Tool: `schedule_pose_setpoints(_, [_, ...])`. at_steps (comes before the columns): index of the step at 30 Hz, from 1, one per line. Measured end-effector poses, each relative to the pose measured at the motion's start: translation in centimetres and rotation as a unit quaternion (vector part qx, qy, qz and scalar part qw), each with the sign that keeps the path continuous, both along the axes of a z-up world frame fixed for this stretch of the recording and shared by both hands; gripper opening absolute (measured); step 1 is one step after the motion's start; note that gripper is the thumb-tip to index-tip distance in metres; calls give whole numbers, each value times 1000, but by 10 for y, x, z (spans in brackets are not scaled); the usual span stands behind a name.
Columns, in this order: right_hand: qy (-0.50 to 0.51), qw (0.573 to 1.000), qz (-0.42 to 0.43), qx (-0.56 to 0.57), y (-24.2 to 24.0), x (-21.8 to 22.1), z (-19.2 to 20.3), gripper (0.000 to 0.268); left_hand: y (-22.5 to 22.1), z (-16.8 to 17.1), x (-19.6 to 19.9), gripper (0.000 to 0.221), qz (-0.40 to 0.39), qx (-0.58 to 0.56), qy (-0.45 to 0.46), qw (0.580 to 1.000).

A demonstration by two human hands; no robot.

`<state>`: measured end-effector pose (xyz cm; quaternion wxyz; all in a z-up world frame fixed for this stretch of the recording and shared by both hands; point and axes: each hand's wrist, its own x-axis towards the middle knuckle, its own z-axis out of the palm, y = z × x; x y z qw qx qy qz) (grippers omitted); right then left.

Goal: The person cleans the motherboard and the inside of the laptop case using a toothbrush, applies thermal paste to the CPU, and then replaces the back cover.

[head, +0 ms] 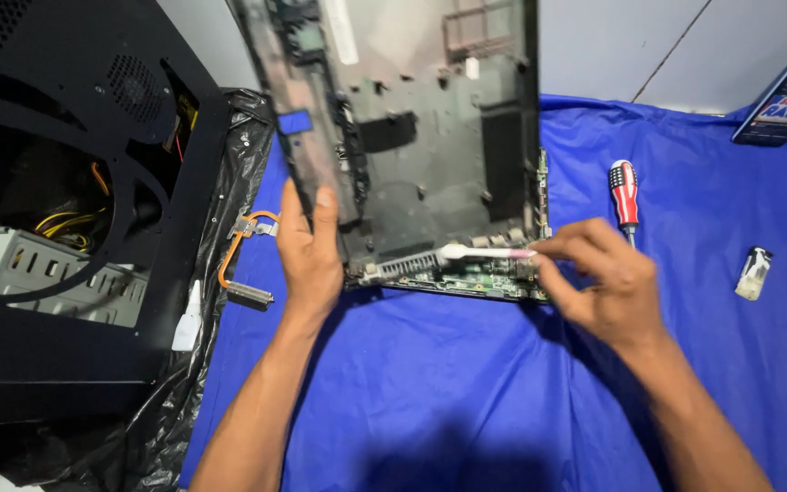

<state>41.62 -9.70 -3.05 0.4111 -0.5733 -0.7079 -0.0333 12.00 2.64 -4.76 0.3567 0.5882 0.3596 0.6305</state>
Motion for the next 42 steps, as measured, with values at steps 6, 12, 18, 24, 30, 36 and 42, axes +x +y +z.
schedule_pose_setpoints(6, [-39, 998, 32, 27, -2, -35, -9, 7, -11, 10, 13, 36, -8, -19, 14, 1000])
schedule_pose_setpoints(12, [-23, 998, -33, 40, -4, 12, 13, 12, -12, 27, 3, 41, 48, -32, 29, 998])
schedule_pose_setpoints(18, [380, 912, -50, -144, 4, -27, -37, 54, -34, 25, 33, 63, -2, 6, -57, 998])
schedule_pose_setpoints(24, [459, 885, -18, -82, 3, -31, -27, 40, -60, 6, 44, 24, -204, -123, -16, 971])
schedule_pose_setpoints(30, [429, 896, -113, -34, 11, 67, -38, 15, -35, 69, -28, 116, -344, -144, -219, 902])
schedule_pose_setpoints(36, [336, 931, -123, -71, 10, 74, -30, 17, -32, 53, -4, 59, -182, -97, 130, 970])
schedule_pose_setpoints(42, [300, 948, -99, -39, 14, 52, -13, 51, -23, 29, 6, 37, -35, -98, 57, 993])
